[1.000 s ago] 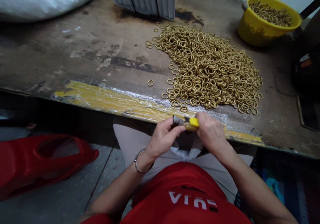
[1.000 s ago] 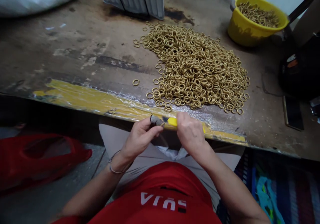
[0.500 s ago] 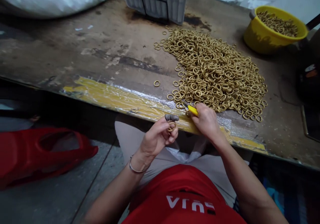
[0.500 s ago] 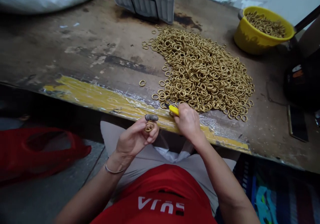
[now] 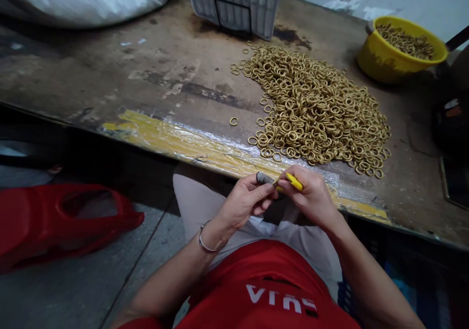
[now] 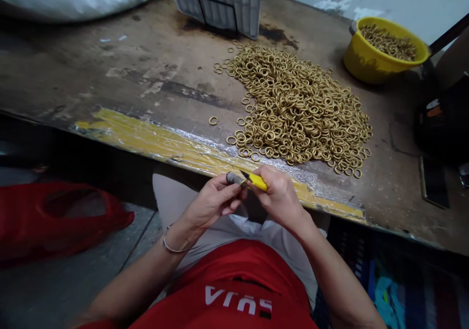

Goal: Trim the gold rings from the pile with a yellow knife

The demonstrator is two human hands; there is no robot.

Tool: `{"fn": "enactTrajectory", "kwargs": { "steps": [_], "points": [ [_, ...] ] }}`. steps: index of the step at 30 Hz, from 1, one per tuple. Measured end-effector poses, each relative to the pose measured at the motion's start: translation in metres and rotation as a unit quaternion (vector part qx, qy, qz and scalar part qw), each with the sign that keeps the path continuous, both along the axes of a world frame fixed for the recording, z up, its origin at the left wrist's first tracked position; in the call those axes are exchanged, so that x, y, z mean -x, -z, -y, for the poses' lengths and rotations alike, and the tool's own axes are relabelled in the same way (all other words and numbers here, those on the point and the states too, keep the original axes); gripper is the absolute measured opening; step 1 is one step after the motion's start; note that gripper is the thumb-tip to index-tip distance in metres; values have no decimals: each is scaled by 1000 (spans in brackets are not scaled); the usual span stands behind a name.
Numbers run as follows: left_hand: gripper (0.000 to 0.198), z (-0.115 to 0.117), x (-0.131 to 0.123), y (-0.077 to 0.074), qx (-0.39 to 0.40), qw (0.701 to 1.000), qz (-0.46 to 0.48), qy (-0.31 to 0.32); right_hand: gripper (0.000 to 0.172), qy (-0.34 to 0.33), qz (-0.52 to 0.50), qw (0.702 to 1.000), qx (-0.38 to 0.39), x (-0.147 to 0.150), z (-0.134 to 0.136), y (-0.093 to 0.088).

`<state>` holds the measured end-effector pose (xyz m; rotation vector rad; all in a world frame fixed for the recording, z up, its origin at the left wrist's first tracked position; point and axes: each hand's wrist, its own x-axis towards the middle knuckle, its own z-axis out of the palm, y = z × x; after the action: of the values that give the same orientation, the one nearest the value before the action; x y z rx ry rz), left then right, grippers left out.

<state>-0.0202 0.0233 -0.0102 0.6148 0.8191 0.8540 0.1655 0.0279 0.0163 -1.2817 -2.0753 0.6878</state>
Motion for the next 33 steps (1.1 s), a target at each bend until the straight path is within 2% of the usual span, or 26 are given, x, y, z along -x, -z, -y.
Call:
{"fn": "enactTrajectory", "kwargs": {
  "steps": [3, 7, 16, 18, 22, 24, 26, 28, 30, 33],
  "points": [
    [43, 5, 0, -3, -9, 1000, -17, -23, 16, 24, 100, 994, -35, 1, 10, -1],
    [41, 9, -1, -3, -38, 998, -30, -36, 23, 43, 220, 974, -25, 3, 16, -1],
    [32, 8, 2, 7, -81, 994, -56, -36, 23, 48, 303, 952, -7, 15, 20, -5],
    [25, 11, 3, 2, -107, 991, -70, -34, 25, 67, 335, 940, 12, 16, 18, -7],
    [12, 24, 8, -24, -232, 966, -111, 7, 24, 139, 403, 902, 62, -2, 7, -6],
    [10, 31, 6, -33, -261, 958, -111, 50, 21, 157, 367, 916, 44, -19, 5, -2],
    [15, 38, 0, -32, -227, 967, -88, 83, 20, 150, 301, 942, 7, -35, 5, 4],
    [25, 44, -11, -19, -171, 976, -55, 123, 23, 157, 277, 948, -22, -45, 6, 12],
    [34, 51, -24, -4, -131, 976, -28, 174, 25, 174, 308, 935, -25, -46, 5, 20],
    [37, 64, -38, 10, -49, 979, 20, 199, 22, 200, 379, 903, -7, -39, 3, 27]
  ]
}}
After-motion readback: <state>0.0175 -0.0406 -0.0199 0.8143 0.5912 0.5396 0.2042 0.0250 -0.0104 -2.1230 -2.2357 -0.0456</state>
